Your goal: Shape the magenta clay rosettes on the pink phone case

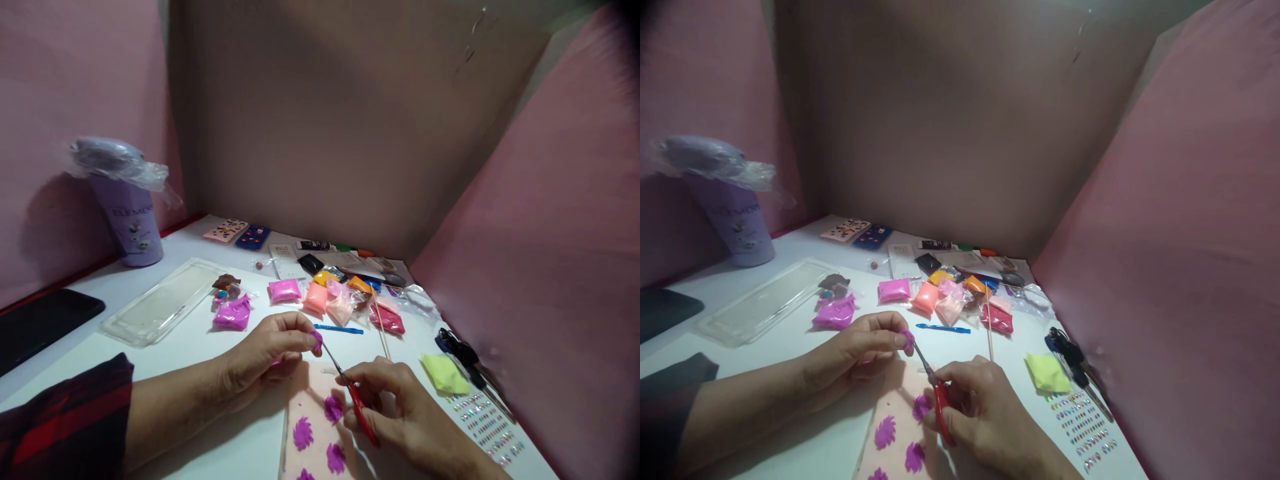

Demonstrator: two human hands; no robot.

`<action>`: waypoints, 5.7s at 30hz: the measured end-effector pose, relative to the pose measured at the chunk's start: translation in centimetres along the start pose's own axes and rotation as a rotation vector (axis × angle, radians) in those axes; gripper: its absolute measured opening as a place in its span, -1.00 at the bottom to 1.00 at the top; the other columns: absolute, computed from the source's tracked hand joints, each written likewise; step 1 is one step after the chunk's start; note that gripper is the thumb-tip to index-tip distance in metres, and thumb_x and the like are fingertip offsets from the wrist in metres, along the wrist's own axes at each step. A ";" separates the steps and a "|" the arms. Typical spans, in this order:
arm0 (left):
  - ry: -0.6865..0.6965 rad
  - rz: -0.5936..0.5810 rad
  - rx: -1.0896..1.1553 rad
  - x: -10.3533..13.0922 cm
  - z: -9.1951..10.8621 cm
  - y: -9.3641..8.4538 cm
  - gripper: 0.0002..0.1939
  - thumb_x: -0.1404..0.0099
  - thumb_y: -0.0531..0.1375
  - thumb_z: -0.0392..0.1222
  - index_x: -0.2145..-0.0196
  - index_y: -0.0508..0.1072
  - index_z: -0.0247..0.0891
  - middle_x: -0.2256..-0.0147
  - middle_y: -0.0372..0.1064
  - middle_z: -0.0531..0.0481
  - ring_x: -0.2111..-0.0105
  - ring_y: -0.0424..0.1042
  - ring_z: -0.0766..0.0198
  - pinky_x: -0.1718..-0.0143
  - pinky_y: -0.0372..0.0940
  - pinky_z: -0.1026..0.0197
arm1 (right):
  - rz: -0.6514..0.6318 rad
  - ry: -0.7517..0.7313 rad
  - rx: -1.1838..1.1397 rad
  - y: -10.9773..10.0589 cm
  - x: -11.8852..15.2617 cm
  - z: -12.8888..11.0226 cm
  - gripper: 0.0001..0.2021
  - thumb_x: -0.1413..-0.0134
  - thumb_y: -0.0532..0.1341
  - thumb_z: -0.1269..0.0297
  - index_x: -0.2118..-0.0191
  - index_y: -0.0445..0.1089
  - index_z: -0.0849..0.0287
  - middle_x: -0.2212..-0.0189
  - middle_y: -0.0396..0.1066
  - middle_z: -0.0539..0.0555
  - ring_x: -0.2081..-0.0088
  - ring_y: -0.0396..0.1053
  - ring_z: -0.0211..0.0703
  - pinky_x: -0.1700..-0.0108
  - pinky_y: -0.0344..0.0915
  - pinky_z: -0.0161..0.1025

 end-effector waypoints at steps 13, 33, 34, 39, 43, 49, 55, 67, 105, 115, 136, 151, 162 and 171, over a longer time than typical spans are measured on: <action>-0.002 -0.005 -0.027 -0.1 0.0 0.0 -0.87 -0.12 0.23 -0.23 0.38 0.35 -0.29 0.47 0.31 0.09 0.71 -0.15 0.57 0.70 -0.35 0.32 | -0.018 -0.032 -0.046 0.0 0.0 -0.1 -0.82 0.03 0.23 0.31 0.26 0.52 0.09 0.56 0.35 0.00 0.43 0.29 -0.16 0.37 0.22 -0.26; -0.031 -0.007 -0.053 0.0 -0.3 -0.1 -0.87 -0.11 0.24 -0.20 0.42 0.36 -0.29 0.69 -0.03 0.22 0.70 -0.20 0.52 0.68 -0.35 0.30 | -0.072 0.100 -0.038 -0.3 0.3 1.7 -0.79 0.03 0.26 0.29 0.20 0.49 0.07 0.48 0.36 -0.01 0.41 0.26 -0.21 0.35 0.19 -0.26; -0.034 -0.003 -0.058 0.0 -0.3 -0.1 -0.87 -0.11 0.24 -0.21 0.43 0.36 -0.29 0.69 -0.02 0.21 0.70 -0.20 0.52 0.68 -0.35 0.30 | -0.078 0.101 -0.037 -0.2 0.3 1.7 -0.79 0.02 0.27 0.26 0.20 0.49 0.06 0.48 0.35 -0.01 0.41 0.25 -0.21 0.35 0.19 -0.27; -0.029 -0.025 -0.064 -0.2 -0.3 0.1 -0.91 -0.10 0.23 -0.26 0.43 0.37 -0.30 0.65 0.11 0.18 0.71 -0.16 0.53 0.69 -0.36 0.30 | -0.105 0.082 -0.033 0.0 0.2 1.4 -0.77 -0.01 0.27 0.18 0.17 0.48 0.06 0.50 0.33 -0.03 0.44 0.23 -0.25 0.36 0.17 -0.29; -0.041 -0.027 -0.080 -0.3 -0.5 0.2 -0.92 -0.08 0.23 -0.29 0.43 0.37 -0.30 0.58 0.27 0.12 0.72 -0.13 0.55 0.70 -0.35 0.29 | -0.123 0.059 -0.025 0.2 0.3 1.2 -0.79 -0.04 0.25 0.18 0.18 0.48 0.06 0.51 0.34 -0.04 0.44 0.21 -0.26 0.36 0.16 -0.30; -0.046 -0.002 -0.119 -0.2 -0.4 0.2 -0.91 -0.06 0.23 -0.29 0.43 0.39 -0.31 0.51 0.37 0.06 0.70 -0.04 0.54 0.68 -0.30 0.29 | -0.124 0.018 -0.018 0.1 0.3 1.0 -0.80 -0.02 0.26 0.20 0.21 0.49 0.09 0.50 0.36 -0.02 0.43 0.21 -0.24 0.34 0.15 -0.30; -0.053 -0.012 -0.135 -0.2 -0.4 0.2 -0.91 -0.06 0.23 -0.28 0.42 0.39 -0.32 0.51 0.37 0.06 0.71 -0.05 0.55 0.68 -0.31 0.28 | -0.128 -0.002 -0.056 0.2 0.4 1.2 -0.80 -0.03 0.24 0.28 0.18 0.48 0.13 0.52 0.33 -0.03 0.46 0.19 -0.27 0.38 0.13 -0.33; -0.060 0.017 -0.141 -0.1 -0.6 0.0 -0.90 -0.05 0.24 -0.27 0.44 0.38 -0.31 0.54 0.37 0.08 0.72 -0.07 0.55 0.68 -0.32 0.29 | -0.127 -0.014 -0.100 0.0 0.4 1.2 -0.77 -0.01 0.21 0.37 0.17 0.50 0.14 0.53 0.30 -0.03 0.47 0.19 -0.27 0.38 0.14 -0.33; -0.055 -0.018 -0.126 -0.2 -0.4 0.3 -0.81 -0.06 0.29 -0.18 0.42 0.36 -0.30 0.50 0.39 0.07 0.74 -0.10 0.56 0.69 -0.32 0.30 | -0.146 0.019 -0.051 -0.2 0.4 1.1 -0.81 -0.01 0.26 0.31 0.21 0.50 0.12 0.51 0.36 -0.02 0.47 0.22 -0.27 0.38 0.18 -0.35; -0.049 0.006 -0.150 -0.2 -0.2 0.2 -0.83 -0.06 0.27 -0.20 0.42 0.36 -0.30 0.50 0.39 0.06 0.72 -0.05 0.55 0.68 -0.28 0.31 | -0.129 -0.002 -0.062 -0.4 0.4 0.9 -0.81 -0.02 0.23 0.32 0.21 0.51 0.11 0.54 0.34 -0.03 0.48 0.21 -0.26 0.38 0.18 -0.33; -0.072 -0.021 -0.122 -0.1 -0.4 0.5 -0.84 -0.03 0.27 -0.23 0.45 0.37 -0.31 0.54 0.37 0.09 0.74 -0.08 0.56 0.69 -0.30 0.30 | -0.162 -0.008 -0.057 -0.5 0.5 1.1 -0.77 -0.01 0.23 0.41 0.18 0.49 0.10 0.51 0.32 -0.04 0.45 0.23 -0.26 0.33 0.18 -0.31; -0.057 -0.026 -0.142 -0.1 -0.3 0.5 -0.84 -0.06 0.28 -0.24 0.43 0.36 -0.31 0.50 0.39 0.06 0.72 -0.06 0.56 0.69 -0.28 0.31 | -0.162 -0.019 -0.039 -0.3 0.5 1.2 -0.81 0.01 0.26 0.36 0.21 0.50 0.10 0.53 0.31 -0.04 0.45 0.21 -0.26 0.37 0.16 -0.33; -0.062 -0.010 -0.135 -0.3 -0.6 0.4 -0.80 -0.01 0.32 -0.20 0.44 0.37 -0.31 0.49 0.41 0.01 0.67 0.22 0.46 0.68 -0.15 0.34 | -0.154 -0.063 -0.074 -0.3 0.5 1.1 -0.79 0.03 0.24 0.45 0.22 0.50 0.11 0.54 0.31 -0.05 0.47 0.21 -0.28 0.38 0.15 -0.34; -0.053 -0.021 -0.129 -0.3 -0.5 0.4 -0.78 0.00 0.32 -0.17 0.44 0.37 -0.30 0.49 0.41 0.01 0.67 0.23 0.44 0.67 -0.08 0.34 | -0.167 -0.053 -0.079 -0.2 0.5 1.3 -0.80 0.01 0.23 0.42 0.22 0.50 0.12 0.54 0.30 -0.04 0.49 0.20 -0.29 0.39 0.15 -0.34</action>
Point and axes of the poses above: each hand's wrist, its own x-axis away from the middle knuckle, its own y-axis out of the palm, z = x × y, the point moved 9 cm from there along -x, towards the middle knuckle
